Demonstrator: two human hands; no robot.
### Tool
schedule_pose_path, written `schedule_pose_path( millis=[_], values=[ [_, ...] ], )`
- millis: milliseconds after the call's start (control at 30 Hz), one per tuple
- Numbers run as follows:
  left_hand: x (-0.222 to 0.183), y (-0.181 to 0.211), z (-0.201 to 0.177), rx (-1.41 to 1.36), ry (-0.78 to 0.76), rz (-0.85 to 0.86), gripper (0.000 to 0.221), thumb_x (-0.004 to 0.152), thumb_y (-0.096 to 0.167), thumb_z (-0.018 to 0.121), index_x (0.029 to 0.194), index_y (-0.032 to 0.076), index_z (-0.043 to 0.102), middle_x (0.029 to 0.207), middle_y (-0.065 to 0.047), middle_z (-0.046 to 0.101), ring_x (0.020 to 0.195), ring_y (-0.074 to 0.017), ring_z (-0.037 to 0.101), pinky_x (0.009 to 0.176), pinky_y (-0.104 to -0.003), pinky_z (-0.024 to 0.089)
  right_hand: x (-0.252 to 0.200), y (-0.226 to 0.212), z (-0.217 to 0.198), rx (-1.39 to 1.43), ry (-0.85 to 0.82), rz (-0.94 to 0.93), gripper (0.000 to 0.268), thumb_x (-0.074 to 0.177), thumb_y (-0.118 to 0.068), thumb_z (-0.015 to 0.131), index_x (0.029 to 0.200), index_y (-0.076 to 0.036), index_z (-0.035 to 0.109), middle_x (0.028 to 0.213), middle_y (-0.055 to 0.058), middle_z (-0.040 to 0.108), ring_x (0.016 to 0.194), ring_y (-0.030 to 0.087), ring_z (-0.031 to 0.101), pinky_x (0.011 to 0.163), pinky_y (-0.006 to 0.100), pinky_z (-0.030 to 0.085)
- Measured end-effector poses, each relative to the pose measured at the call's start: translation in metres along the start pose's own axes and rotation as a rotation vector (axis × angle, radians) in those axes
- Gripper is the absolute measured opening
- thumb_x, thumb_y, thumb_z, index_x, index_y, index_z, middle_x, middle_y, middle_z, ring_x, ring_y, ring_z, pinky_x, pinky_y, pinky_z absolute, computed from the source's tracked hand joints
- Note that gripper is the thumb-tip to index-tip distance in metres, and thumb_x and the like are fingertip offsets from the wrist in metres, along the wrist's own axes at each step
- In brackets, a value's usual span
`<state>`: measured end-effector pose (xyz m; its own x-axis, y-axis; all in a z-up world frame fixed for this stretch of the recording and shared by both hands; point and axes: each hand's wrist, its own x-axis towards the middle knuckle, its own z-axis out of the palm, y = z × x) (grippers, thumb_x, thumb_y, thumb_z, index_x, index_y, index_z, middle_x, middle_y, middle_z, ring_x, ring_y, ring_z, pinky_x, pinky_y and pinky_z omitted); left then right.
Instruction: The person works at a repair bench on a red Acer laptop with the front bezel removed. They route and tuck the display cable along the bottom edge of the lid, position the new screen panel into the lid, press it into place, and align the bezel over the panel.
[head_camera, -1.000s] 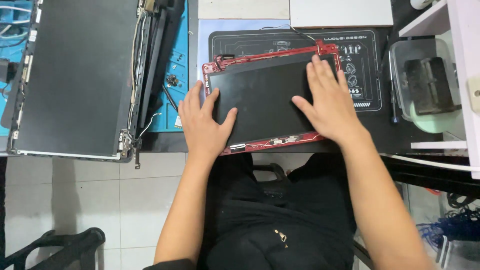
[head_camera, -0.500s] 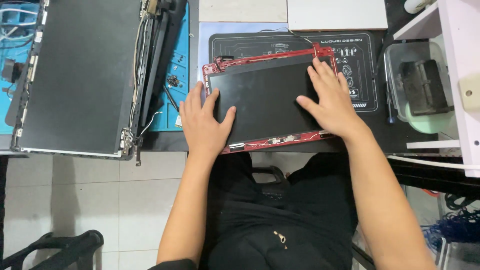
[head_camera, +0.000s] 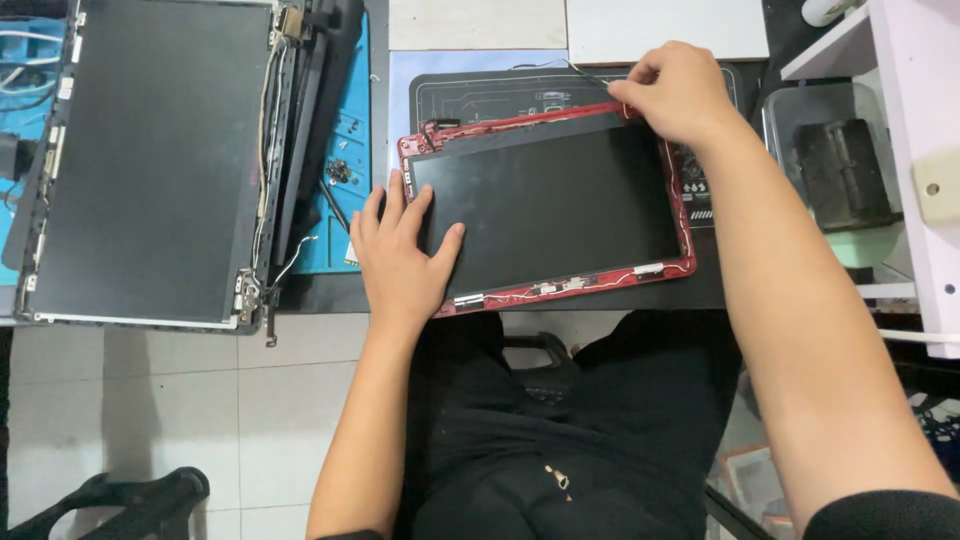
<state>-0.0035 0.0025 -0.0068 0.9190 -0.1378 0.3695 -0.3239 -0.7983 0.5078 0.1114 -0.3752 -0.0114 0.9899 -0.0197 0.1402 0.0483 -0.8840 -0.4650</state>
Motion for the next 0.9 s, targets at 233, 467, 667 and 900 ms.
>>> schedule_pose_path(
  millis=[233, 467, 667, 900],
  values=[
    [0.001, 0.004, -0.002, 0.005, 0.0, -0.027, 0.053, 0.086, 0.036, 0.079, 0.13, 0.009, 0.069, 0.155, -0.019, 0.05, 0.141, -0.0433, 0.043, 0.118, -0.059, 0.026, 0.042, -0.002, -0.003, 0.168, -0.224, 0.063, 0.02, 0.085, -0.017, 0.084, 0.1, -0.005, 0.079, 0.088, 0.011, 0.074, 0.079, 0.018, 0.069, 0.071, 0.033, 0.055],
    [0.002, 0.007, -0.004, -0.003, -0.015, -0.044, 0.053, 0.086, 0.035, 0.078, 0.131, 0.008, 0.069, 0.155, -0.019, 0.05, 0.141, -0.0431, 0.043, 0.118, -0.058, 0.026, 0.042, -0.012, -0.007, 0.136, -0.345, 0.002, 0.013, 0.084, -0.013, 0.083, 0.096, -0.009, 0.082, 0.083, 0.009, 0.074, 0.074, 0.017, 0.066, 0.068, 0.031, 0.053],
    [0.003, 0.008, -0.006, -0.007, -0.006, -0.046, 0.053, 0.086, 0.035, 0.079, 0.13, 0.008, 0.069, 0.155, -0.019, 0.05, 0.14, -0.0434, 0.043, 0.118, -0.058, 0.026, 0.028, -0.03, -0.008, 0.116, -0.322, 0.002, 0.012, 0.086, -0.015, 0.08, 0.098, -0.011, 0.081, 0.084, 0.007, 0.073, 0.076, 0.02, 0.068, 0.069, 0.035, 0.054],
    [0.003, 0.008, -0.007, -0.015, -0.013, -0.054, 0.053, 0.086, 0.035, 0.078, 0.131, 0.008, 0.069, 0.155, -0.018, 0.05, 0.141, -0.0421, 0.042, 0.118, -0.058, 0.025, 0.017, -0.075, 0.005, -0.089, 0.091, -0.437, 0.015, 0.094, -0.022, 0.082, 0.097, -0.008, 0.079, 0.1, 0.009, 0.067, 0.104, 0.035, 0.059, 0.091, 0.047, 0.049]
  ],
)
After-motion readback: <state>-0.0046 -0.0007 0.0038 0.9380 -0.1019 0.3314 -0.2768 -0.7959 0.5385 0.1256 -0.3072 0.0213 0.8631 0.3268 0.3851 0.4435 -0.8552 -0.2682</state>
